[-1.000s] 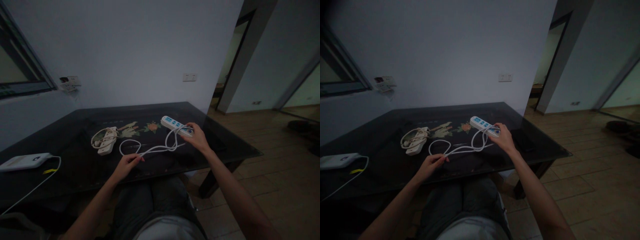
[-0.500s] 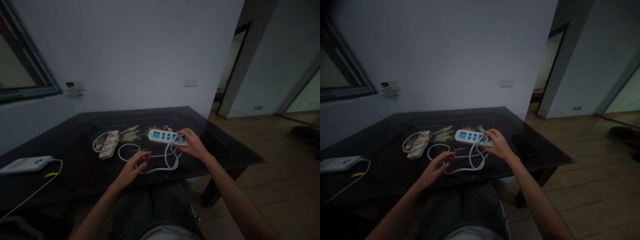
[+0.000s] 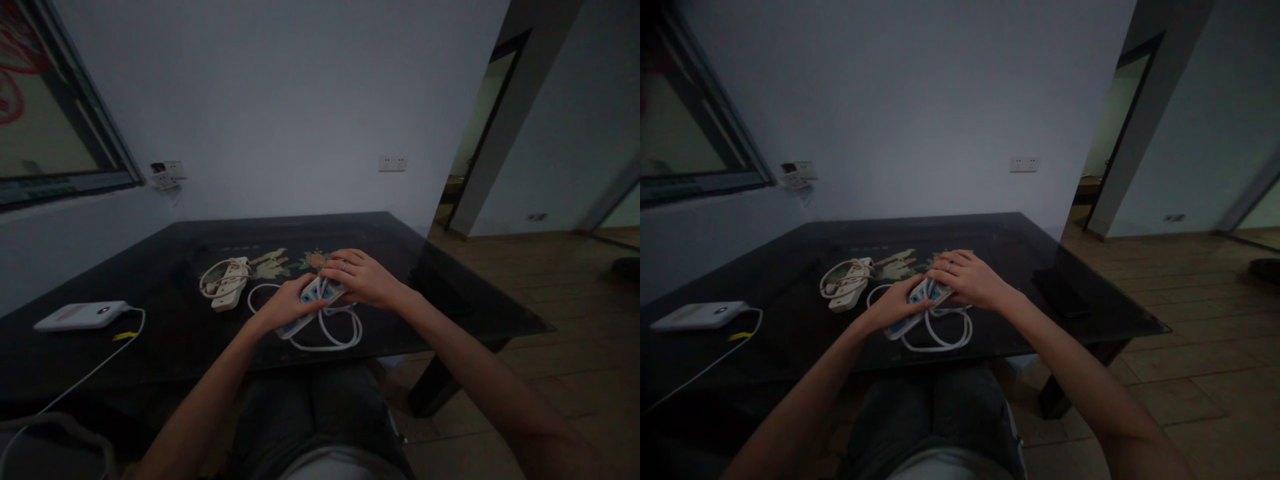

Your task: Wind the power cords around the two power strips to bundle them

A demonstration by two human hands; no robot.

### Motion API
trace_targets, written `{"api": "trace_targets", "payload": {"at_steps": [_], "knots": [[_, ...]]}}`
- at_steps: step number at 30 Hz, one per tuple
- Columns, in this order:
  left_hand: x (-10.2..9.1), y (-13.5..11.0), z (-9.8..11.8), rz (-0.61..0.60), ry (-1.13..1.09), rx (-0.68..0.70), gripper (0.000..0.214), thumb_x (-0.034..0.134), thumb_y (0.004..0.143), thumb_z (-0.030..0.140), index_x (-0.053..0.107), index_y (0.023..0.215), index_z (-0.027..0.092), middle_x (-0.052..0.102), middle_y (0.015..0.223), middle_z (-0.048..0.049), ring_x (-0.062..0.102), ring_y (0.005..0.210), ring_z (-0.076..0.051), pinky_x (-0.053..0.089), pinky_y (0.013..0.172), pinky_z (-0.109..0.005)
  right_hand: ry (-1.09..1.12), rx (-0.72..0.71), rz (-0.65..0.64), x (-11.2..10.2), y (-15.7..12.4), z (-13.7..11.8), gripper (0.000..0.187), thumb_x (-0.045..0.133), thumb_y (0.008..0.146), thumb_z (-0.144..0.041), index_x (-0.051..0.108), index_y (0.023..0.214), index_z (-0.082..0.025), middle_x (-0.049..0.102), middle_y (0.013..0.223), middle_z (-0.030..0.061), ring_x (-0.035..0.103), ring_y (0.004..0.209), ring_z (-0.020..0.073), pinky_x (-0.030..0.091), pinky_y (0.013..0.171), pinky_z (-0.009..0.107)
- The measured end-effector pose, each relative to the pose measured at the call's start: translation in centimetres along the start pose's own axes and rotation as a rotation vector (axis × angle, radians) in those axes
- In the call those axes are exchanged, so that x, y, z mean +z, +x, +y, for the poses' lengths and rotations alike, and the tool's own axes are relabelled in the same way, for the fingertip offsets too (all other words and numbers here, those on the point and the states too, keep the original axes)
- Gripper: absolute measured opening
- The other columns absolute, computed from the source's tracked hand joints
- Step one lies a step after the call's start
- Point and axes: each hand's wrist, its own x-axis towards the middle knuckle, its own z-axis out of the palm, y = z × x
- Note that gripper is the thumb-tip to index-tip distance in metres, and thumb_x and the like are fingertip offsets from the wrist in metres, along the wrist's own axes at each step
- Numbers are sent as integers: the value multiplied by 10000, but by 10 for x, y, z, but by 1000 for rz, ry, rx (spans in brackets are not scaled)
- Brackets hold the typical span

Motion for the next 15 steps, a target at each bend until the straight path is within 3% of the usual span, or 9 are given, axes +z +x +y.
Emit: {"api": "trace_targets", "payload": {"at_steps": [4,6,9,12,15], "knots": [[7,-5,-9,66,-199,-63,437,592,799,490,583,1092,165,672,1062,-64,616,975,-255,471,865,-338,140,218,191,-3,-16,0,642,681,805,-361,419,1377,-235,450,1422,98,308,1357,284,315,1098,482],[8,-9,-14,110,-250,-102,437,593,791,489,590,1081,161,674,1057,-71,619,968,-258,472,868,-343,264,421,375,-2,-32,-3,616,663,817,-386,421,1367,-250,481,1378,107,392,1301,276,364,1063,483],[6,-17,-19,200,-340,-164,484,607,762,498,595,1104,156,674,1092,-89,619,990,-273,467,892,-360,552,775,576,8,-61,-13,421,599,859,-382,524,1245,-231,612,1160,99,580,1079,238,499,902,415],[5,-22,-22,284,-462,-202,542,614,744,522,595,1133,144,677,1106,-101,612,1027,-286,460,911,-371,834,1002,528,24,-83,-32,299,585,852,-423,628,1050,-202,677,996,82,645,947,227,524,823,375],[6,-25,-22,380,-575,-238,584,618,734,551,596,1134,127,682,1091,-109,622,1007,-276,457,903,-362,1062,1015,401,39,-86,-58,308,580,847,-442,659,1015,-196,694,1031,86,646,988,229,504,879,373]]}}
